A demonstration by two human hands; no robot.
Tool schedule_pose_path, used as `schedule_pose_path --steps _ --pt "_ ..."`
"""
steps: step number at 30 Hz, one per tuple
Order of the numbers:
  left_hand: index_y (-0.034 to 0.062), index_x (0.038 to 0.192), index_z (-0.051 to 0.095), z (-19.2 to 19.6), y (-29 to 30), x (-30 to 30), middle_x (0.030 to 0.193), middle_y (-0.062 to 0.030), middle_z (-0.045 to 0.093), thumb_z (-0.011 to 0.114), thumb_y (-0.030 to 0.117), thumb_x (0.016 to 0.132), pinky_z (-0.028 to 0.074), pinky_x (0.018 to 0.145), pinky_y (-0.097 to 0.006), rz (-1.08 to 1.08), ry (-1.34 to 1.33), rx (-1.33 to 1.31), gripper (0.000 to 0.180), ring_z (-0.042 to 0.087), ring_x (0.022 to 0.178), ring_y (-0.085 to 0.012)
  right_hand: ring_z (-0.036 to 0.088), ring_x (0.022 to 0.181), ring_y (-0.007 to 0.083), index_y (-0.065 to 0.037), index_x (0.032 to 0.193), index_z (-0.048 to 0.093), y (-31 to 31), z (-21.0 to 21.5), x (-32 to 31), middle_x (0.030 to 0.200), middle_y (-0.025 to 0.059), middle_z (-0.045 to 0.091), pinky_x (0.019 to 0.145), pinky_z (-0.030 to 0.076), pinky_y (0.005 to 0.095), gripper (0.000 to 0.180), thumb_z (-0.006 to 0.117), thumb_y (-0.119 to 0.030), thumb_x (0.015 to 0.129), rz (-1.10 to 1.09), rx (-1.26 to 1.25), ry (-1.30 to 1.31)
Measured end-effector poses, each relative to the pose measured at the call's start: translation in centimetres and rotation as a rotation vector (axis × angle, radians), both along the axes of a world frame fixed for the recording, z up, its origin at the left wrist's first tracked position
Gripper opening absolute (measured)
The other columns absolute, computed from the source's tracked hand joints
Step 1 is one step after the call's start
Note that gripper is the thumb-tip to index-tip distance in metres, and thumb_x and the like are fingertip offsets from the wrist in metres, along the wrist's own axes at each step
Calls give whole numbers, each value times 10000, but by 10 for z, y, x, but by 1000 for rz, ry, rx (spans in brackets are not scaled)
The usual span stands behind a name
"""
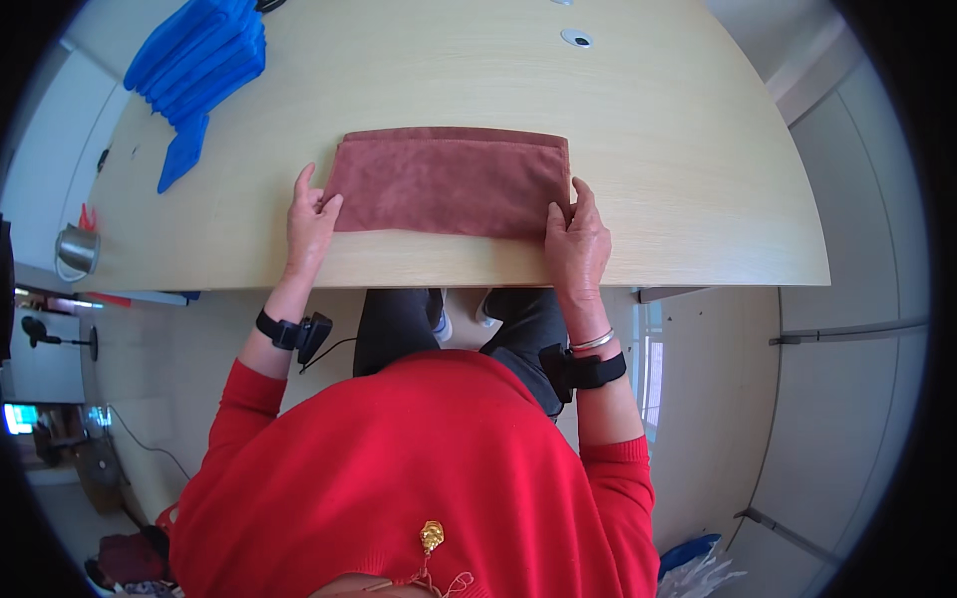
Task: Folding a brown cloth on a table in a packaging facility.
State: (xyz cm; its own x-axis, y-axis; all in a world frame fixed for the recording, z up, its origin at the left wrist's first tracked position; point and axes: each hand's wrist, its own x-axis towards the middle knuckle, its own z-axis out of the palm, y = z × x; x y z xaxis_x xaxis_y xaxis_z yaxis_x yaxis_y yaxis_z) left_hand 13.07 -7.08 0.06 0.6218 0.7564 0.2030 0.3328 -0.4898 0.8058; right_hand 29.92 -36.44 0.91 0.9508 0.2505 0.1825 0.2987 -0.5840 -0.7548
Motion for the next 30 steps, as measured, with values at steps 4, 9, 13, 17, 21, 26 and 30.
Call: schedule_pose_path --steps 4,9,13,17,21,26,30 --pt "99 1457 367 -5 -7 -8 778 -64 575 652 51 885 487 701 -298 51 66 147 641 553 702 -148 662 714 252 -118 1311 552 2 -11 -2 817 113 675 665 526 371 424 639 -113 896 -28 -66 -180" --pt "128 1443 374 -10 -15 -30 844 -155 628 661 78 878 513 740 -438 109 131 203 637 637 785 -342 664 711 266 -117 1280 571 -3 -17 -5 806 119 675 667 528 376 386 636 -108 899 -2 -105 -292" --pt "106 1441 377 1 -31 -42 944 -168 641 664 67 865 501 813 -433 108 162 138 645 640 886 -342 665 765 284 -104 1255 586 -12 -13 -10 857 132 678 710 530 386 366 626 -86 891 29 -161 -287" --pt "64 1400 429 11 -38 -46 1107 -170 622 662 54 847 464 917 -424 127 214 569 600 606 1031 -330 647 897 308 -79 1241 589 -8 12 -19 983 152 668 801 514 407 378 617 -54 865 36 -339 -475" --pt "22 1338 485 28 -55 -23 1230 -154 570 662 39 826 413 994 -433 -237 42 715 542 553 1138 -312 582 1084 326 -56 1261 567 26 37 -34 1177 154 619 925 461 425 447 621 -26 818 337 -131 -527" --pt "11 1305 511 2 -82 14 1309 -158 527 634 79 850 376 1046 -476 -527 109 574 476 496 1235 -326 506 1222 318 -70 1334 522 95 4 -49 1311 131 558 1043 374 438 467 580 -160 879 485 -230 -381" --pt "7 1335 482 -1 -88 12 1388 -168 473 616 125 859 337 1083 -515 -442 219 654 508 426 1320 -329 436 1314 308 -75 1359 504 94 -7 -60 1387 127 507 1100 312 467 473 548 -204 906 445 -412 -524"
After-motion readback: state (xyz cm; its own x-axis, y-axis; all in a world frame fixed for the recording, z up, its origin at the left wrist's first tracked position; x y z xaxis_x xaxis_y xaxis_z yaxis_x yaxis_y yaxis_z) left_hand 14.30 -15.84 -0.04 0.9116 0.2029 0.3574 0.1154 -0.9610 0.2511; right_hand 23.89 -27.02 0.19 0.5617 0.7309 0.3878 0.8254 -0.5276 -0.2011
